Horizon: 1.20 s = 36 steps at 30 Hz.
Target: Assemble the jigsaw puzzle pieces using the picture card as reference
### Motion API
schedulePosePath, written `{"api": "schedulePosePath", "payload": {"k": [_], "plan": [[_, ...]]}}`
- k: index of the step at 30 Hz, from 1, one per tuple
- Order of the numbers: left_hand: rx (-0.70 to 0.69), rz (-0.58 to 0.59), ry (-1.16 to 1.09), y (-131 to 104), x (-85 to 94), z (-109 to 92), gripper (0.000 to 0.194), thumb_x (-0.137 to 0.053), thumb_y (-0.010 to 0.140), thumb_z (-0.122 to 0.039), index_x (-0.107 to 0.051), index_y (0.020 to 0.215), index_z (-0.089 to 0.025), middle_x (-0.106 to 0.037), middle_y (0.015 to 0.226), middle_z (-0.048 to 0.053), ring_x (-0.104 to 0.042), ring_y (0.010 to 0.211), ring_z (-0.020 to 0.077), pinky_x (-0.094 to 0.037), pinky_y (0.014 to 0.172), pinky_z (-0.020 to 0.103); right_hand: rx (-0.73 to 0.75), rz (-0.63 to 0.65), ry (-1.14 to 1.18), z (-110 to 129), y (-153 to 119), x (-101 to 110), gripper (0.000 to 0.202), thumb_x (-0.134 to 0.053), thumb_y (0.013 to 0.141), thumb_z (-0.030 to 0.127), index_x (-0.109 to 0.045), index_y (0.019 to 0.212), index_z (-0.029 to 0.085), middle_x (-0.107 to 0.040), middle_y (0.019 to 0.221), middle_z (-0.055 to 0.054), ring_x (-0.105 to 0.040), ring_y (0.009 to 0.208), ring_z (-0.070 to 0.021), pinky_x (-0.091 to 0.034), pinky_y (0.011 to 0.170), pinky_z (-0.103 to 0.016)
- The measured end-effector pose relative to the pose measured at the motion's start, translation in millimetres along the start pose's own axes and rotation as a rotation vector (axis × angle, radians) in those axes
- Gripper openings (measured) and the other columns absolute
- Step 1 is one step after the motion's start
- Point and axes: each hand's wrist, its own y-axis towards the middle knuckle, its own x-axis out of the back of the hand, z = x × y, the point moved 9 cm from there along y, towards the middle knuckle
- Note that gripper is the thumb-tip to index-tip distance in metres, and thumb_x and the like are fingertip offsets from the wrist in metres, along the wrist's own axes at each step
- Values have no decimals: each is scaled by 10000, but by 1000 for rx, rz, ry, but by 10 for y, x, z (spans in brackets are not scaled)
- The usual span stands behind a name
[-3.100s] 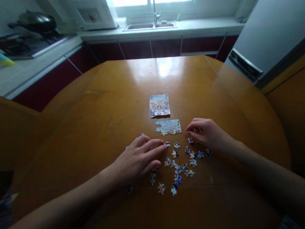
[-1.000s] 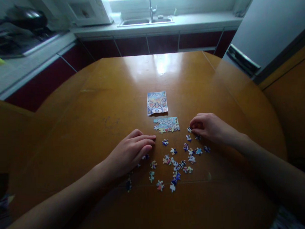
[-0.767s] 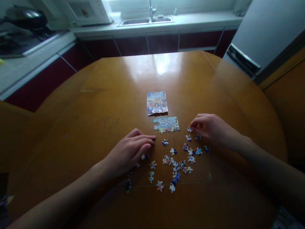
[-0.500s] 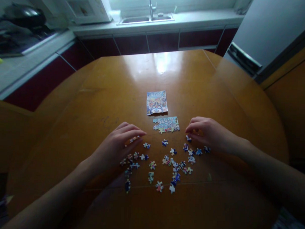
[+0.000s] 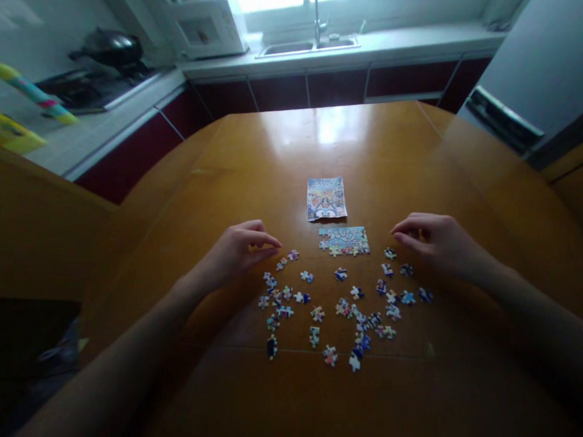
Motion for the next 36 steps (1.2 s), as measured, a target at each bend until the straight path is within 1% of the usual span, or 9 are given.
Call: {"api": "schedulePosePath", "payload": {"k": [1,5,7,15,21,25,28,30,36], "plan": [[15,-3,-20,1,-58,-9,208,-672,894,-402,-771,886,-219,-591,770,18,-534,656,119,-426,602,249,-15,-8,-3,-43,8,9,243,-596,893,392,-730,857,192,-695,786,-53,-554,638,-164,-401,574,-308],[149,-110,8,-26,-169,-9,293,-724,834,-483,-757,906,-201,-588,817,30,-539,705,142,-443,608,262,-76,-38,7,-152,21,38,269,-594,891,425,-729,866,194,-719,794,-65,-579,635,-177,-421,588,-321],[166,-99,23,-39,-233,-48,273,-725,830,-470,-749,908,-210,-587,847,32,-553,753,157,-464,644,281,-93,-50,10,-170,19,45,255,-594,892,417,-728,868,201,-729,812,-70,-597,659,-187,-438,604,-329],[160,-47,-26,-51,-327,-117,124,-709,848,-319,-733,890,-206,-584,874,33,-557,794,165,-484,700,311,-114,-38,-6,-215,27,22,268,-587,894,434,-731,871,210,-739,816,-67,-614,674,-197,-447,602,-340],[157,-7,-98,-31,-379,-116,182,-779,813,-360,-713,835,-191,-565,852,22,-531,760,154,-460,662,286,-137,-11,-9,-243,37,6,257,-584,901,425,-725,877,212,-740,825,-70,-625,693,-207,-454,615,-353],[118,10,-110,-2,-339,-115,175,-753,842,-354,-706,844,-186,-574,869,25,-534,781,155,-451,685,286,-140,7,-7,-271,35,-16,254,-586,905,424,-728,889,214,-740,847,-69,-637,727,-214,-460,640,-359],[92,-25,-86,7,-257,-109,95,-673,898,-271,-719,891,-187,-581,875,33,-548,820,161,-449,724,295,-142,0,-2,-288,35,-12,251,-590,898,425,-729,890,216,-737,841,-65,-635,724,-216,-458,638,-358],[88,-33,-88,0,-236,-111,96,-646,905,-233,-729,911,-186,-587,881,38,-554,823,159,-451,737,296,-138,-7,7,-283,38,-8,251,-590,893,428,-729,882,219,-736,829,-61,-634,713,-215,-456,632,-356],[77,22,-114,-21,-340,-161,95,-668,878,-213,-750,927,-214,-596,891,34,-562,827,158,-454,739,285,-137,-6,20,-248,44,-14,262,-591,884,448,-731,861,227,-742,828,-58,-649,724,-226,-463,629,-358]]}}
